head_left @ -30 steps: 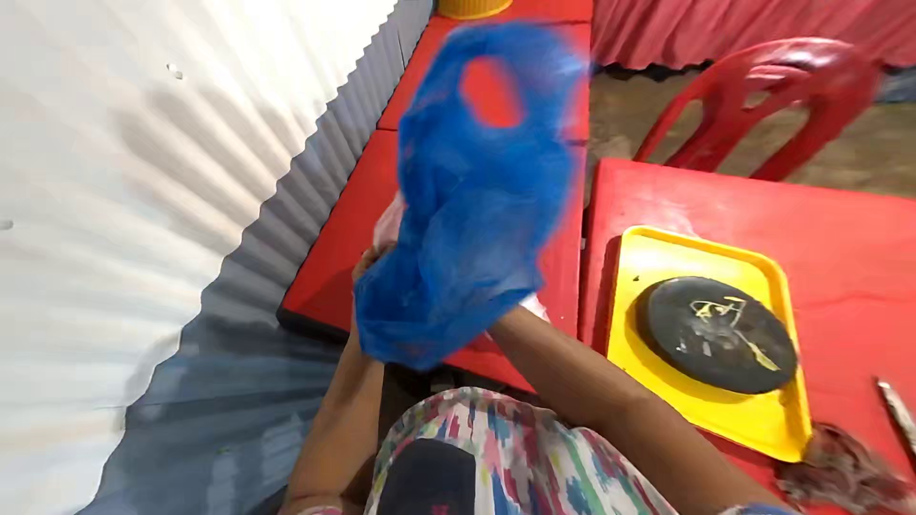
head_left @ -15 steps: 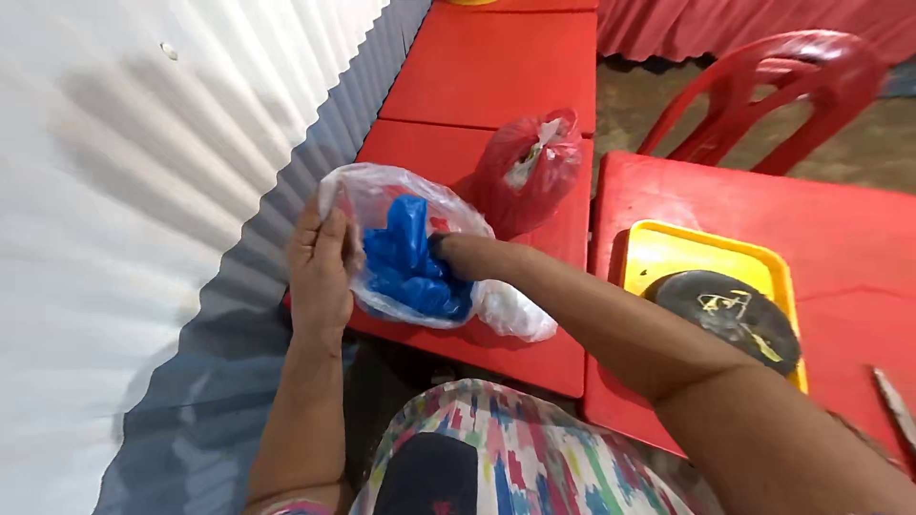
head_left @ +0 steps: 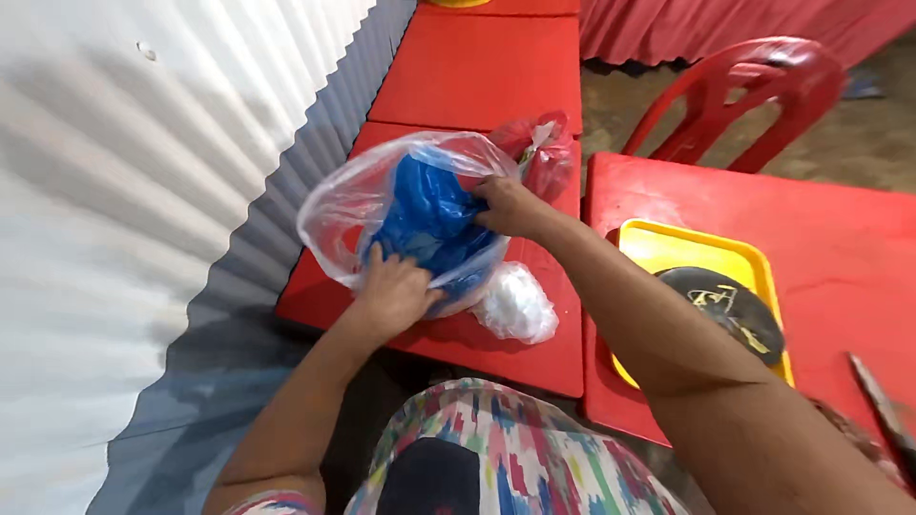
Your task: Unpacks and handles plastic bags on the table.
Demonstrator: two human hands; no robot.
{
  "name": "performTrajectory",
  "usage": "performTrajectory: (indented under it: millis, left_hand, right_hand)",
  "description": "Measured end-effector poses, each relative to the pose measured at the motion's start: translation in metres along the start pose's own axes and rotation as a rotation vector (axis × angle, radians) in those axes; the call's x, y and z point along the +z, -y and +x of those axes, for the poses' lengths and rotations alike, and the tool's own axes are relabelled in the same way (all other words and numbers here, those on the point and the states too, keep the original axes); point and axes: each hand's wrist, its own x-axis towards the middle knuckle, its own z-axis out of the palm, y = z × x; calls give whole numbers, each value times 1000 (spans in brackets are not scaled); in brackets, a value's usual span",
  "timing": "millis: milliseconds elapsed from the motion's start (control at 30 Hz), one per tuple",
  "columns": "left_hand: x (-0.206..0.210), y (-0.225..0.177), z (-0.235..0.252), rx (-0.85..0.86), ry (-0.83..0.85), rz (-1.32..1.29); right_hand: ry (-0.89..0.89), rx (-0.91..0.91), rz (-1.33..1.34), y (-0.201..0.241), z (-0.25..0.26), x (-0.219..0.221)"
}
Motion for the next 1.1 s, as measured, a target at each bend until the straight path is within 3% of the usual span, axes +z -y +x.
performTrajectory:
  millis: [33,67,133,200,267,367,500,633,667,767,900,1033,1100]
  left_hand:
    - [0,9,1,-50,114,-15]
    - [-2,15,2,-72,108,-73]
    - [-14,22,12,-130,-100,-366]
    - [-17,31,34,-228,-314,-769]
    - [-5,45,60,-274,-462,-925]
    - [-1,61,69,-297,-579,-838]
    - [-20,72,52,-322,-768,-821]
    - [-40,68,47,-255,-888,-743]
    - [-45,65,46,-227,-882,-660]
    - [-35,61,50,-248,-579,-504]
    - [-61,68,35,-80,-801,-517]
    - [-47,66,46,-237,-737,-684]
    - [-63,67,39,-132,-871,-793]
  right_hand:
    - [-56,-11,7,-6,-1,-4]
    - [-135,-36,32,-9,-3,-8]
    - [-169,-120,99,-1,-3,-14]
    - [-16,-255,140,16,-5,-8]
    - [-4,-355,143,23,-5,0]
    - [-208,-337,213,21,-5,-11]
    - [-104,-207,98,6,-7,-10]
    - [-462,-219,142,15,-14,-32]
    - [-447,-241,136,19,-14,-33]
    - [-190,-235,9,19,-15,-22]
    - [-554,-301,17,32,-21,-48]
    - [-39,-321,-24,29,-20,-31]
    - [-85,-344,217,28,-22,-52]
